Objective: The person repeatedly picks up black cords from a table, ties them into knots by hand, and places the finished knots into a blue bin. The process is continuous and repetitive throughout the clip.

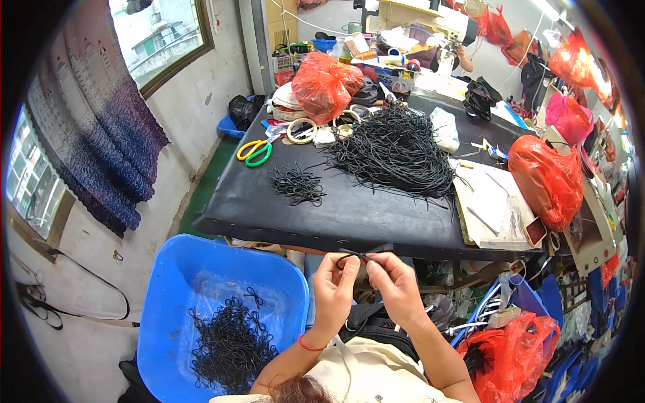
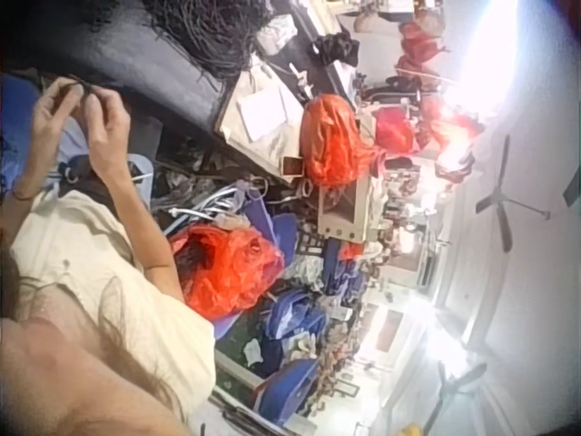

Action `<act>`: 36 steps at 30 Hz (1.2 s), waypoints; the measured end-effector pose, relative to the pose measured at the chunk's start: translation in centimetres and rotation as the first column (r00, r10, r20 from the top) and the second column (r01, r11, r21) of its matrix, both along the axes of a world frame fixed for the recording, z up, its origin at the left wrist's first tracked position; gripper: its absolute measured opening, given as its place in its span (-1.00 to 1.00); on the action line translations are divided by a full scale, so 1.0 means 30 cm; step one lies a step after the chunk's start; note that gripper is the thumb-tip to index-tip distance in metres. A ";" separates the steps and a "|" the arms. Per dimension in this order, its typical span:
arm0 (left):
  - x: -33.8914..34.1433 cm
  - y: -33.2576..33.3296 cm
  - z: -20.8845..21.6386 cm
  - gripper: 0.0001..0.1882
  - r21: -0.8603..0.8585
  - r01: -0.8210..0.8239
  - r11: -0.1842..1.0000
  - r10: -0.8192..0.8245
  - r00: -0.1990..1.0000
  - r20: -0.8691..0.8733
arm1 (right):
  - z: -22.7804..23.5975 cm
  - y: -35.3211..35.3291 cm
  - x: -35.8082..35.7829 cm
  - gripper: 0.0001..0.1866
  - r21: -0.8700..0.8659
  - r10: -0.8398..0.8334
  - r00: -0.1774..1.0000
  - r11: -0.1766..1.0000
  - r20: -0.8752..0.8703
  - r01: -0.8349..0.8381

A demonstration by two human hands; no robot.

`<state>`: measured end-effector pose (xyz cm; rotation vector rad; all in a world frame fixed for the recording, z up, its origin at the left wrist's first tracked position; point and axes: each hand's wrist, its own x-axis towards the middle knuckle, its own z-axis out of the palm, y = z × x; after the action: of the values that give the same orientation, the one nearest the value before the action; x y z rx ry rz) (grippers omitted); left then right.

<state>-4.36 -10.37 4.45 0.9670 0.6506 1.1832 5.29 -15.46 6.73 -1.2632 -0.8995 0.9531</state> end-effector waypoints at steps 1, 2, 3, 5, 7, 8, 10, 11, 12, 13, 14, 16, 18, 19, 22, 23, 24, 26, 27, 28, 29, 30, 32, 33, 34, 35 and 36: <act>0.028 0.004 0.012 -0.86 -0.039 -0.005 0.999 0.008 0.998 0.062 | 0.004 0.018 0.006 -0.84 0.009 -0.008 0.999 1.000 -0.031 0.009; 0.048 0.009 0.022 -0.84 -0.083 -0.004 0.997 0.015 0.992 0.123 | 0.004 0.028 0.010 -0.83 0.013 -0.020 0.998 1.000 -0.062 0.021; 0.034 0.023 0.033 -0.78 -0.163 0.174 0.971 -0.131 0.960 0.248 | 0.002 0.034 0.001 -0.84 0.021 -0.035 0.993 0.999 -0.116 0.038; 0.029 0.066 0.015 -0.78 -0.112 0.250 0.962 -0.215 0.942 0.257 | -0.013 0.043 -0.015 -0.85 0.024 -0.044 0.987 0.999 -0.155 0.048; 0.028 0.115 0.042 -0.78 -0.120 0.309 0.943 -0.265 0.921 0.286 | -0.014 0.041 -0.007 -0.84 -0.004 -0.037 0.990 0.999 -0.133 0.037; 0.024 0.135 0.043 -0.79 -0.123 0.345 0.930 -0.308 0.919 0.245 | -0.007 0.036 0.011 -0.85 -0.029 -0.064 0.995 0.998 -0.074 0.062; 0.019 0.177 0.039 -0.79 -0.133 0.415 0.900 -0.394 0.905 0.159 | 0.012 0.025 0.064 -0.85 -0.072 -0.112 0.993 0.991 0.040 0.115; 0.021 0.193 0.035 -0.80 -0.152 0.476 0.866 -0.465 0.879 0.100 | 0.019 0.024 0.101 -0.84 -0.042 -0.225 0.971 0.972 0.085 0.229; 0.019 0.215 0.029 -0.81 -0.158 0.503 0.849 -0.503 0.863 0.048 | -0.004 0.032 0.158 -0.82 0.008 -0.197 0.976 0.980 0.093 0.197; 0.017 0.239 0.023 -0.81 -0.166 0.530 0.831 -0.538 0.843 -0.004 | 0.005 0.073 0.182 -0.80 0.017 -0.161 0.975 0.987 0.155 0.161; 0.022 0.245 0.004 -0.81 -0.194 0.559 0.806 -0.577 0.815 -0.050 | 0.012 0.120 0.196 -0.78 0.006 -0.125 0.970 0.992 0.211 0.126; 0.057 0.242 0.011 -0.82 -0.195 0.576 0.794 -0.593 0.805 -0.034 | -0.022 0.173 0.227 -0.77 0.030 0.028 0.965 0.999 0.260 -0.037; 0.072 0.257 0.005 -0.83 -0.193 0.596 0.779 -0.616 0.786 -0.055 | -0.023 0.195 0.237 -0.81 -0.072 0.158 0.987 0.984 -0.041 -0.160; 0.082 0.261 -0.006 -0.84 -0.187 0.619 0.763 -0.628 0.778 0.014 | -0.029 0.194 0.235 -0.83 -0.081 0.138 0.989 0.986 -0.060 -0.143; 0.102 0.271 -0.071 -0.83 -0.206 0.615 0.762 -0.626 0.780 0.011 | -0.065 0.195 0.232 -0.85 -0.109 0.049 0.993 0.992 -0.109 -0.061; 0.109 0.273 -0.077 -0.83 -0.238 0.612 0.754 -0.630 0.776 -0.002 | -0.078 0.193 0.232 -0.85 -0.132 -0.001 0.993 0.991 -0.120 -0.015; 0.116 0.274 -0.082 -0.82 -0.280 0.616 0.737 -0.639 0.769 0.010 | -0.090 0.191 0.233 -0.85 -0.157 -0.052 0.990 0.987 -0.129 0.032; 0.131 0.275 -0.089 -0.81 -0.355 0.620 0.700 -0.653 0.756 0.033 | -0.121 0.187 0.246 -0.84 -0.160 -0.106 0.992 0.983 -0.070 0.093; 0.143 0.274 -0.091 -0.82 -0.374 0.613 0.696 -0.650 0.759 0.033 | -0.146 0.185 0.256 -0.84 -0.160 -0.128 0.991 0.980 -0.041 0.120; 0.156 0.270 -0.093 -0.83 -0.392 0.605 0.692 -0.647 0.761 0.032 | -0.163 0.181 0.264 -0.83 -0.160 -0.151 0.989 0.976 -0.011 0.147; 0.165 0.271 -0.094 -0.84 -0.407 0.591 0.696 -0.639 0.769 0.024 | -0.169 0.183 0.272 -0.83 -0.171 -0.156 0.987 0.974 -0.029 0.149; 0.171 0.270 -0.098 -0.82 -0.415 0.593 0.690 -0.641 0.767 0.030 | -0.172 0.184 0.280 -0.82 -0.182 -0.161 0.986 0.972 -0.047 0.150; 0.180 0.269 -0.105 -0.78 -0.426 0.598 0.678 -0.646 0.762 0.042 | -0.177 0.186 0.293 -0.81 -0.196 -0.172 0.982 0.968 -0.076 0.154; 0.186 0.270 -0.108 -0.77 -0.423 0.604 0.675 -0.651 0.758 0.042 | -0.179 0.187 0.299 -0.81 -0.200 -0.178 0.980 0.967 -0.088 0.158; 0.190 0.271 -0.107 -0.77 -0.431 0.598 0.676 -0.650 0.759 0.033 | -0.183 0.187 0.304 -0.81 -0.203 -0.184 0.978 0.966 -0.101 0.161; 0.197 0.269 -0.104 -0.76 -0.439 0.594 0.673 -0.651 0.759 0.029 | -0.191 0.184 0.312 -0.80 -0.213 -0.181 0.980 0.964 -0.087 0.160; 0.203 0.267 -0.104 -0.76 -0.448 0.591 0.671 -0.652 0.758 0.025 | -0.194 0.182 0.317 -0.79 -0.218 -0.188 0.978 0.962 -0.091 0.165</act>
<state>1.73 -2.37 1.32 0.7907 0.5838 0.3269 14.79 -9.99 0.91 -1.4286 -0.5990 0.9836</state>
